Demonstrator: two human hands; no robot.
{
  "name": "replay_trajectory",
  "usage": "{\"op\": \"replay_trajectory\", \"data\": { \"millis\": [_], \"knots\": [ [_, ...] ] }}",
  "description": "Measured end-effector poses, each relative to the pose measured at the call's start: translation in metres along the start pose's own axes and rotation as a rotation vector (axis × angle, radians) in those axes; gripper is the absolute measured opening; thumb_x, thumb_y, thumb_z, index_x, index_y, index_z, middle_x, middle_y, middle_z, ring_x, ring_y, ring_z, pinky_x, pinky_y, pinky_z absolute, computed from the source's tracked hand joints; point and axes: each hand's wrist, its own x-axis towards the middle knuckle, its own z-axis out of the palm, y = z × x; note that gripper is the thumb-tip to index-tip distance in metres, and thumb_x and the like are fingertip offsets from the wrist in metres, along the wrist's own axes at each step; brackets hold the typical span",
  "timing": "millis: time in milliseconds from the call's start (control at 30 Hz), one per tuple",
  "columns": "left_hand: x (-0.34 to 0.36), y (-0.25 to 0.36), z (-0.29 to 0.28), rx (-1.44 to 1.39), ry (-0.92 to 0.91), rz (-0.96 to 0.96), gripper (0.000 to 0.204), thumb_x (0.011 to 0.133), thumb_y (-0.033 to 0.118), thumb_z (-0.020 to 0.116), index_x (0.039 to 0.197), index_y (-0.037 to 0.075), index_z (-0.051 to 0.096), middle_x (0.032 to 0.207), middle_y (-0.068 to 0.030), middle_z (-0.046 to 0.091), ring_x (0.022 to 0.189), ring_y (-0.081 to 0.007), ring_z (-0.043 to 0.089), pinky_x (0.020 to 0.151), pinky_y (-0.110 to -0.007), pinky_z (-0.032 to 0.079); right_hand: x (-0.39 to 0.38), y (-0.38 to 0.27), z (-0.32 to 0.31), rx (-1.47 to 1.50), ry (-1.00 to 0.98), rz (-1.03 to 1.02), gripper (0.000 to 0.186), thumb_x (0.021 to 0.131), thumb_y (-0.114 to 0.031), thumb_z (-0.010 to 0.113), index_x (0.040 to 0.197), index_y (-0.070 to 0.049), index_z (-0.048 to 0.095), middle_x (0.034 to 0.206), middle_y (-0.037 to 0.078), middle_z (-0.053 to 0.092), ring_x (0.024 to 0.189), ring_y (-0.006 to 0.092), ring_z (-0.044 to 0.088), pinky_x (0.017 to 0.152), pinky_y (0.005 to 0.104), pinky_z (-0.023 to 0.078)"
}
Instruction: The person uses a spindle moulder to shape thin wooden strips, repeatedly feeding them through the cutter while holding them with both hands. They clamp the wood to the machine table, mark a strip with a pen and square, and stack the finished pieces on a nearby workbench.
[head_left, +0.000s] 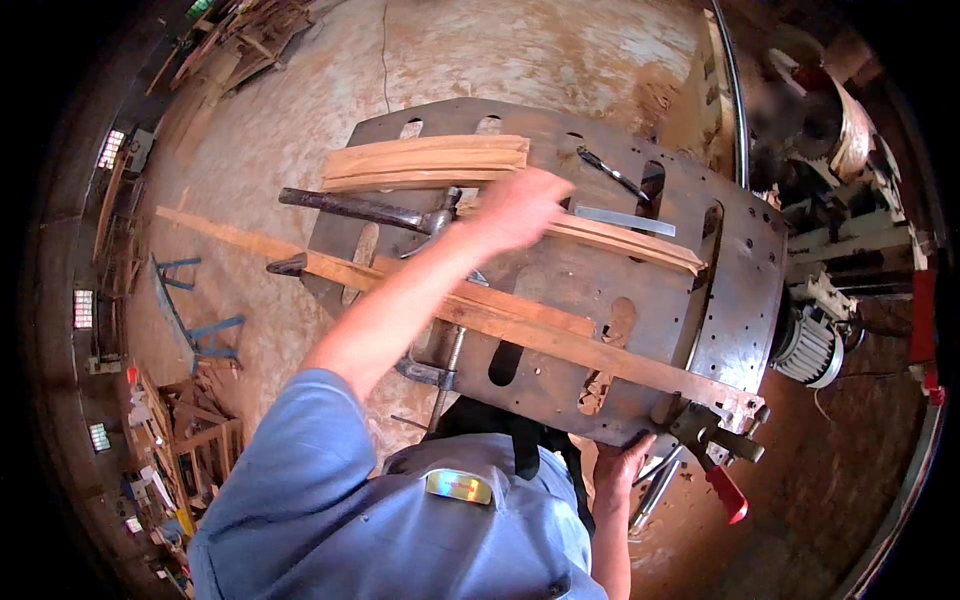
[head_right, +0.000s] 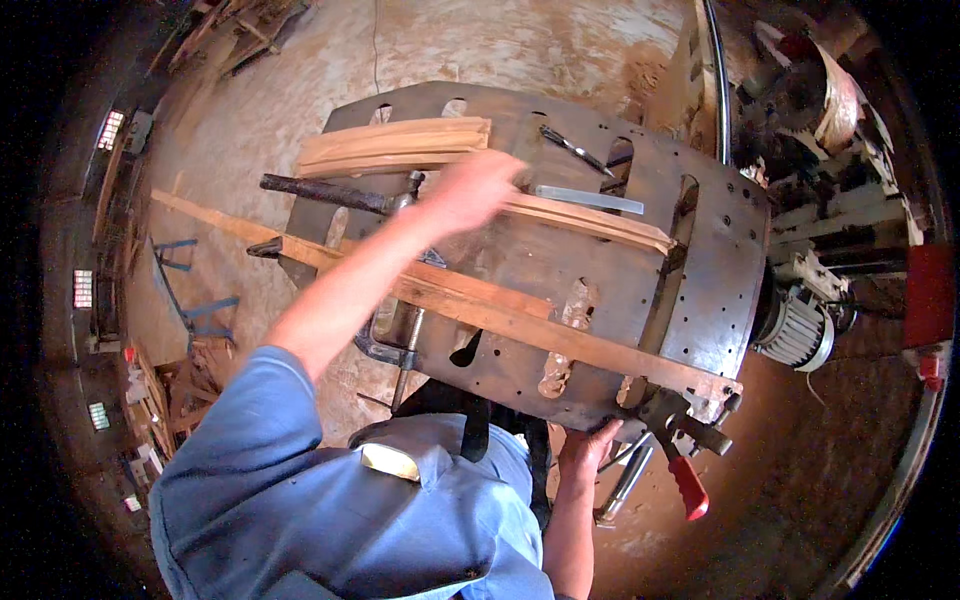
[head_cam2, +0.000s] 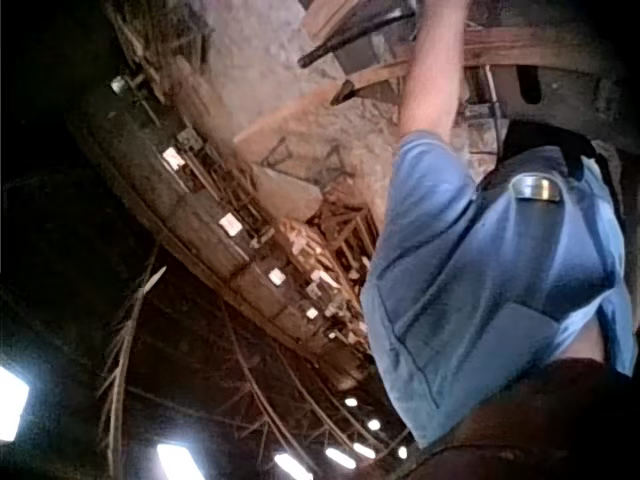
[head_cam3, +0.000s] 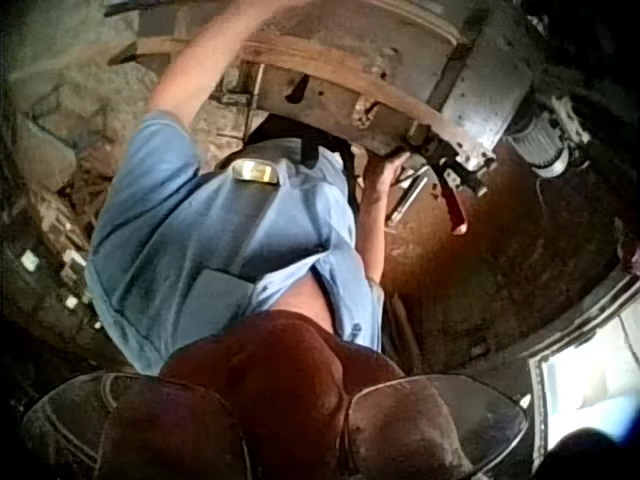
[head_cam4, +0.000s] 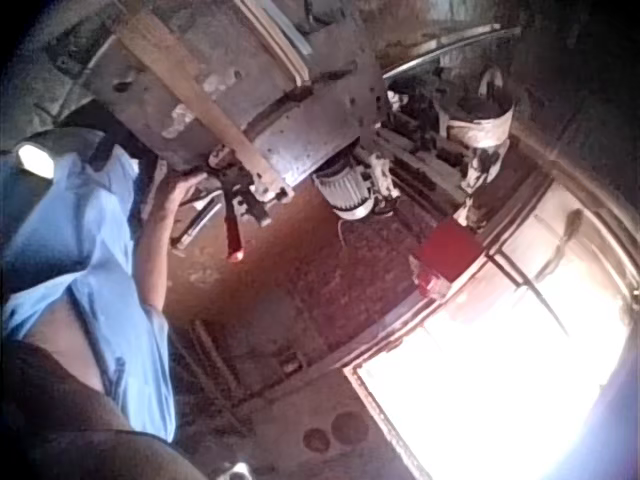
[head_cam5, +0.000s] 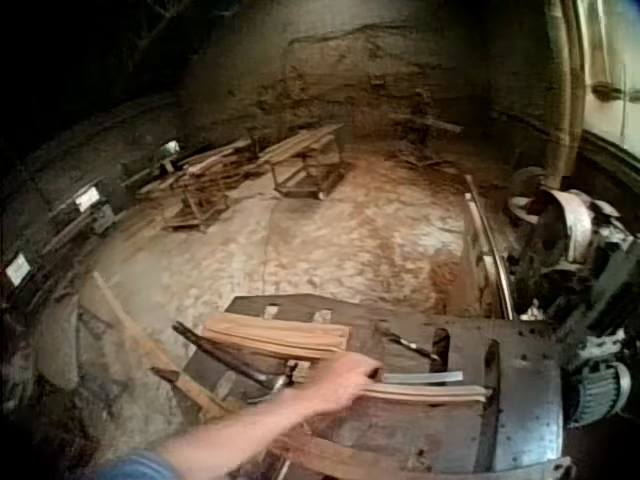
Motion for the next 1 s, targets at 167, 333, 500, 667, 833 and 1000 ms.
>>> {"op": "replay_trajectory", "data": {
  "millis": [167,333,500,667,833,1000],
  "knots": [
    [-0.078,-0.126,-0.059,0.371,0.039,-0.318,0.032,0.084,0.013,0.059,0.115,0.004,0.060,0.115,-0.0177,0.059,0.112,-0.0347,0.053,0.096,-0.046,0.044,0.003,0.006,-0.007,0.030,0.017,0.021,0.062,0.099,-0.057,0.034,0.146,-0.017,0.031,0.148,0.005,0.037,0.129,0.0288,0.046,0.095,0.0510,0.050],
    [-0.104,-0.158,-0.088,0.447,-0.045,-0.402,0.038,0.078,0.017,0.073,0.111,0.004,0.058,0.115,-0.0165,0.056,0.112,-0.0342,0.052,0.097,-0.044,0.044,-0.002,0.000,-0.001,-0.016,0.016,0.040,0.063,0.098,-0.058,0.034,0.146,-0.017,0.030,0.149,0.005,0.036,0.130,0.0300,0.044,0.098,0.0540,0.046],
    [-0.104,-0.172,-0.102,0.440,0.002,-0.218,0.035,0.080,0.016,0.070,0.110,0.004,0.057,0.114,-0.0179,0.057,0.112,-0.0367,0.052,0.096,-0.047,0.043,0.005,0.008,-0.011,0.000,0.043,0.070,0.064,0.099,-0.058,0.034,0.147,-0.016,0.030,0.147,0.008,0.038,0.130,0.0322,0.043,0.101,0.0543,0.042],
    [-0.099,-0.143,-0.137,0.181,-0.009,-0.381,0.045,0.089,0.019,0.059,0.130,0.003,0.048,0.128,-0.0188,0.055,0.122,-0.0325,0.051,0.101,-0.041,0.040,-0.009,-0.013,0.019,-0.467,0.210,0.058,0.056,0.094,-0.042,0.051,0.132,-0.002,0.044,0.129,0.014,0.054,0.115,0.0296,0.055,0.095,0.0444,0.047],
    [-0.073,-0.031,-0.137,-0.179,-0.306,-0.406,0.054,0.084,0.013,0.059,0.134,0.004,0.043,0.130,-0.0148,0.052,0.120,-0.0251,0.050,0.102,-0.035,0.038,0.001,0.003,0.006,-0.245,0.127,0.047,0.073,0.095,-0.062,0.040,0.136,-0.002,0.042,0.127,0.014,0.054,0.113,0.0279,0.057,0.089,0.0423,0.051],
    [-0.025,0.074,-0.076,-0.211,-0.481,-0.033,0.056,0.083,0.016,0.062,0.135,0.002,0.048,0.130,-0.0148,0.055,0.121,-0.0240,0.051,0.104,-0.038,0.037,0.004,0.009,0.005,-0.110,0.150,0.077,0.071,0.095,-0.062,0.040,0.132,-0.002,0.043,0.114,0.013,0.061,0.095,0.0265,0.063,0.076,0.0407,0.054]
  ]
}}
